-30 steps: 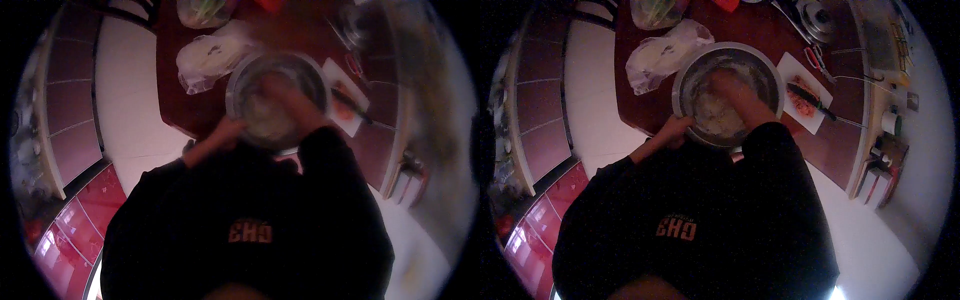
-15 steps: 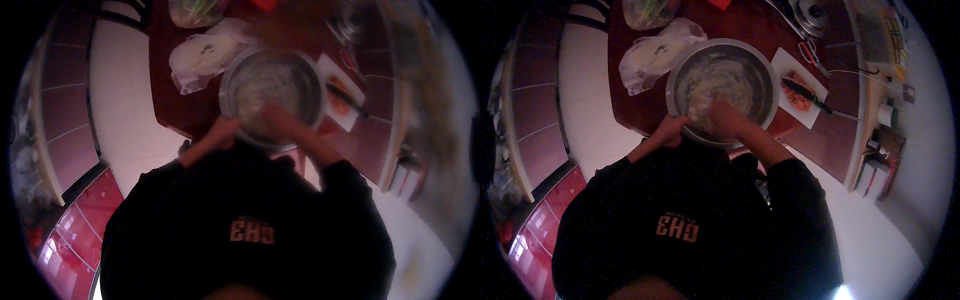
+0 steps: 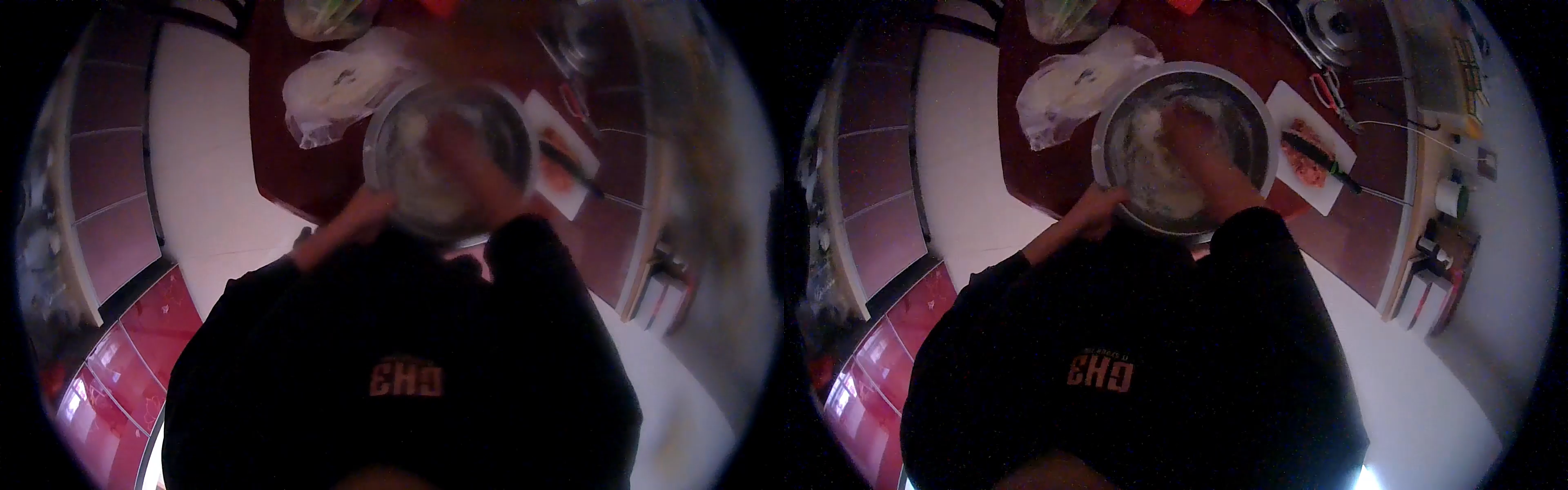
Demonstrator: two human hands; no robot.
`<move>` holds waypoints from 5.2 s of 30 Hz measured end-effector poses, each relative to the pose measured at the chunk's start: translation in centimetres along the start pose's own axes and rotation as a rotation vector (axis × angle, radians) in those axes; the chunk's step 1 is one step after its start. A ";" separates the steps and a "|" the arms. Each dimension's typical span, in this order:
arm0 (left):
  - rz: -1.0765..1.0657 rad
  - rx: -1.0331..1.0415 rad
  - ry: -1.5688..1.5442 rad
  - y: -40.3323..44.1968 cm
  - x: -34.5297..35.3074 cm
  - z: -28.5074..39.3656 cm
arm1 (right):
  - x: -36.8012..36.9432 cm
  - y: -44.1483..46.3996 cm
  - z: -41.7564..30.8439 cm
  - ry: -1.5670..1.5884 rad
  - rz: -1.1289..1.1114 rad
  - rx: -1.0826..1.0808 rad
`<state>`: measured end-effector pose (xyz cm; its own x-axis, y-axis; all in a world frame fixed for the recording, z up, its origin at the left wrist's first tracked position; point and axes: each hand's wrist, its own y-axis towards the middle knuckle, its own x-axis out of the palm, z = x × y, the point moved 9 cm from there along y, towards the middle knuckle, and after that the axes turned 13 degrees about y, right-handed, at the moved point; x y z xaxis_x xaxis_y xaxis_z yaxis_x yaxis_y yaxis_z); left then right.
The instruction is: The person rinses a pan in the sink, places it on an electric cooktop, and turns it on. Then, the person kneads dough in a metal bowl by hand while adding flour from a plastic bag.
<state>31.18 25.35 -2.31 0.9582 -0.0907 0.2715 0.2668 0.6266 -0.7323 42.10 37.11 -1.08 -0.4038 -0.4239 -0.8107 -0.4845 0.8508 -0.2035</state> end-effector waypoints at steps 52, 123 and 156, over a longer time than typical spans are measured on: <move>0.031 -0.043 -0.019 0.6 -0.4 -0.7 | 3.5 -0.1 5.1 -0.200 -0.044 0.196; -0.106 -0.036 -0.201 0.9 0.7 -0.2 | 3.5 -5.5 4.0 -0.118 -0.460 -0.183; -0.023 -0.136 0.151 2.0 -3.1 -4.3 | -0.9 -0.7 8.8 0.482 0.232 0.193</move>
<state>29.13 23.52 -7.29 0.9536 -0.2248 0.2001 0.2905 0.5135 -0.8075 49.65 39.67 -5.06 -0.8133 -0.2750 -0.5128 -0.2092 0.9605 -0.1833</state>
